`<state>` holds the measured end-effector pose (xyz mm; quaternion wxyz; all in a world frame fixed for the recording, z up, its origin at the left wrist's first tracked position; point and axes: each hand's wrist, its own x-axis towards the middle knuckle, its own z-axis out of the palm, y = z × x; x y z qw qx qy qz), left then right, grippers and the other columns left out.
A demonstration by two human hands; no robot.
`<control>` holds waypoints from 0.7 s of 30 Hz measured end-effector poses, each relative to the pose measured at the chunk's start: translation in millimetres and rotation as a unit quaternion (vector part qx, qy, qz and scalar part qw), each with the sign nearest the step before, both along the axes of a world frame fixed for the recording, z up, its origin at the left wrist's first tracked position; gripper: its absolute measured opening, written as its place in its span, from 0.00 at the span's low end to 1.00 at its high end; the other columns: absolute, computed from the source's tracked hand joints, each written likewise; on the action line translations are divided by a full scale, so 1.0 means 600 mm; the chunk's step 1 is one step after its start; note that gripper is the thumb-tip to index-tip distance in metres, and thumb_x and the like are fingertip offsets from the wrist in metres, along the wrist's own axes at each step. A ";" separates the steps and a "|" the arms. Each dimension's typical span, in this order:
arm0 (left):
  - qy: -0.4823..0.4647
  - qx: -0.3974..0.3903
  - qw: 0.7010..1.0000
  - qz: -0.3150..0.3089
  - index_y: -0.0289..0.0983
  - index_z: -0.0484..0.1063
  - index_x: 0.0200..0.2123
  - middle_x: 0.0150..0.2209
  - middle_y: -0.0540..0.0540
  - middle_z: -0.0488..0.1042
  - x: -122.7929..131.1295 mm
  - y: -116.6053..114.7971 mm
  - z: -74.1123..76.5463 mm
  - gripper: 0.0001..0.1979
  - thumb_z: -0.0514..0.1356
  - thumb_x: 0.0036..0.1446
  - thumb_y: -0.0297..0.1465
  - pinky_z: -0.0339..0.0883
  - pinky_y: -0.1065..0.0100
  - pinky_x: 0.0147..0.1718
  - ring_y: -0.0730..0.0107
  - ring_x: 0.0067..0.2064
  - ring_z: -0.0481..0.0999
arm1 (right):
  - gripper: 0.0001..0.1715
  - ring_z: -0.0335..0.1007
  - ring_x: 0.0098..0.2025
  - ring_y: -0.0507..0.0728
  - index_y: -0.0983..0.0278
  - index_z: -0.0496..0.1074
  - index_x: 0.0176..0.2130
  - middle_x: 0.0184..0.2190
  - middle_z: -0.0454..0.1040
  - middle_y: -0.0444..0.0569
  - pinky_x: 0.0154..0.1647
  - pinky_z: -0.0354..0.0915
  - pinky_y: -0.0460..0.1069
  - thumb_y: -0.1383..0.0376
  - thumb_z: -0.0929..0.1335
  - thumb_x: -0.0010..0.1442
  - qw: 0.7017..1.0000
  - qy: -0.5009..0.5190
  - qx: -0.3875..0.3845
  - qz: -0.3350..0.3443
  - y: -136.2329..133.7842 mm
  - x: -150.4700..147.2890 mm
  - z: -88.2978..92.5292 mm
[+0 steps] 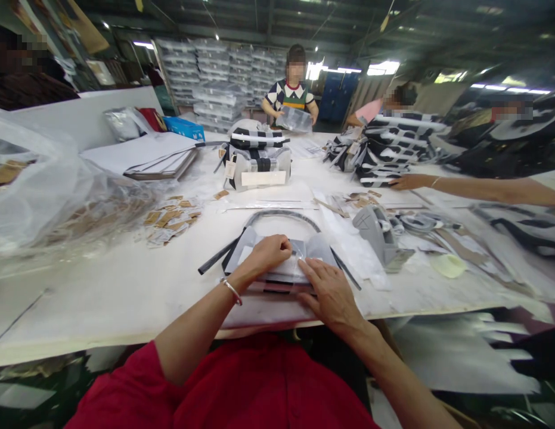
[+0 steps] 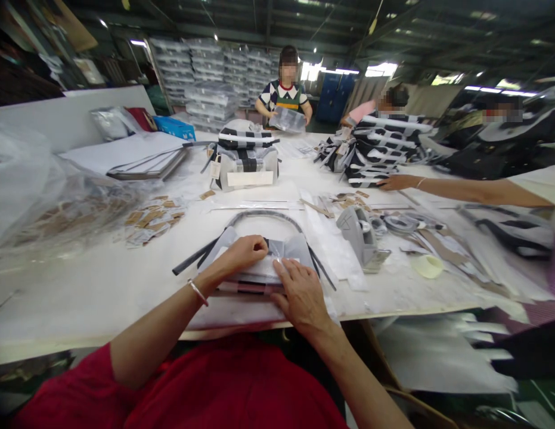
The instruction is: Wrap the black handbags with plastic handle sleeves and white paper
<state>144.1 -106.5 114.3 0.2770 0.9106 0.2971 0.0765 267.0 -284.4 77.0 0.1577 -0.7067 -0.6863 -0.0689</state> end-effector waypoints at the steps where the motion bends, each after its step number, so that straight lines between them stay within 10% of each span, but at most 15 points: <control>1: -0.012 0.003 1.000 -0.008 0.38 0.77 0.36 0.35 0.49 0.78 -0.011 -0.005 -0.001 0.10 0.56 0.54 0.27 0.67 0.69 0.36 0.68 0.36 0.75 | 0.34 0.63 0.61 0.66 0.62 0.63 0.63 0.61 0.68 0.57 0.57 0.62 0.61 0.59 0.70 0.60 1.000 0.016 0.001 0.005 0.000 0.004 0.003; 6: -0.066 0.076 0.992 -0.078 0.42 0.76 0.46 0.44 0.47 0.76 -0.054 -0.027 -0.019 0.13 0.57 0.60 0.26 0.66 0.66 0.47 0.65 0.47 0.73 | 0.21 0.72 0.53 0.58 0.58 0.70 0.57 0.52 0.76 0.50 0.54 0.67 0.55 0.62 0.60 0.68 0.988 0.154 -0.003 0.015 0.026 0.040 0.037; 14: -0.004 0.230 0.945 -0.232 0.39 0.75 0.36 0.35 0.48 0.74 -0.051 -0.013 -0.004 0.08 0.56 0.65 0.28 0.63 0.70 0.35 0.69 0.36 0.71 | 0.21 0.74 0.44 0.57 0.57 0.76 0.50 0.43 0.77 0.48 0.48 0.67 0.52 0.73 0.65 0.59 0.985 0.131 -0.108 0.015 0.125 0.060 0.053; 21: 0.043 0.321 0.888 -0.328 0.34 0.72 0.37 0.36 0.44 0.75 -0.041 -0.012 0.011 0.05 0.56 0.62 0.22 0.66 0.65 0.31 0.63 0.36 0.74 | 0.19 0.72 0.39 0.53 0.61 0.78 0.42 0.39 0.76 0.46 0.46 0.67 0.49 0.76 0.65 0.54 0.954 0.277 -0.084 0.079 0.120 0.080 0.039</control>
